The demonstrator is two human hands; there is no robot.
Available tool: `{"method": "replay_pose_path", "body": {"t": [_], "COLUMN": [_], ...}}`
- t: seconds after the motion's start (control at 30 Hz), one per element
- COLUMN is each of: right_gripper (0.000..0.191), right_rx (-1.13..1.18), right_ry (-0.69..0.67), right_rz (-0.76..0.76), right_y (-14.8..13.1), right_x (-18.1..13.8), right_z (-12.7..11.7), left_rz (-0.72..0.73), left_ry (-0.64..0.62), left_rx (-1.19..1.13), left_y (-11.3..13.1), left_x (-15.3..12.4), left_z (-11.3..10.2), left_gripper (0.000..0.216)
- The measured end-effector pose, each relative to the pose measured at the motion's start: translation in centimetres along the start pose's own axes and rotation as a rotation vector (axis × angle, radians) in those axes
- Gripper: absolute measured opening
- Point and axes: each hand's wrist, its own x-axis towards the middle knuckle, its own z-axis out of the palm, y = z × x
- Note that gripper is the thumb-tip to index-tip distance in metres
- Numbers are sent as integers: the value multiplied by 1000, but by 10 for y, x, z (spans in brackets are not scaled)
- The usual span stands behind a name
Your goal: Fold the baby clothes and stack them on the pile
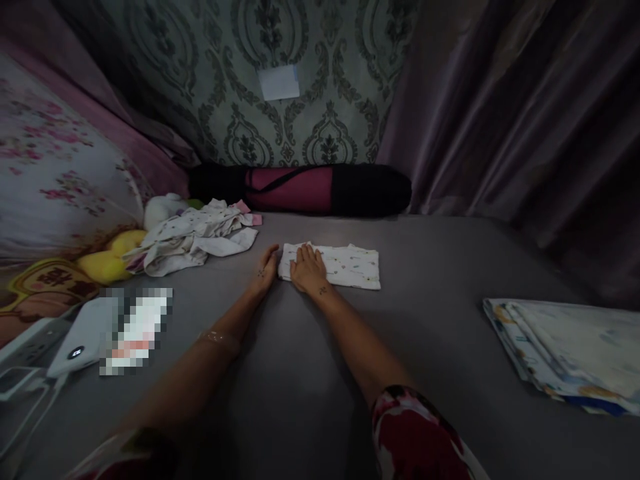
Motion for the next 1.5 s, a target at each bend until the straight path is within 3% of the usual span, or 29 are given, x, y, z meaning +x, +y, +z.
{"method": "replay_pose_path", "body": {"t": [0.5, 0.83, 0.97, 1.07, 1.2, 1.37, 1.5], "right_gripper": [57, 59, 57, 57, 56, 55, 55], "right_rx": [23, 61, 125, 121, 91, 54, 37], "right_ry": [53, -82, 33, 95, 113, 113, 106], "right_rz": [-84, -131, -37, 55, 172, 177, 152], "right_y": [-31, -34, -20, 2, 36, 58, 60], "right_x": [9, 11, -10, -30, -44, -49, -51], "right_z": [6, 5, -11, -21, -26, -26, -27], "left_rz": [-32, -46, 3, 123, 263, 324, 293], "left_ry": [9, -46, -37, -33, 3, -127, -162], "left_rx": [-25, -43, 26, 215, 477, 592, 648], "left_y": [9, 10, 9, 15, 46, 97, 103], "left_x": [-3, -2, -2, -2, -7, -18, -23], "left_z": [-4, -3, -5, 1, 25, 58, 67], "left_gripper": [56, 63, 61, 52, 45, 46, 48]}}
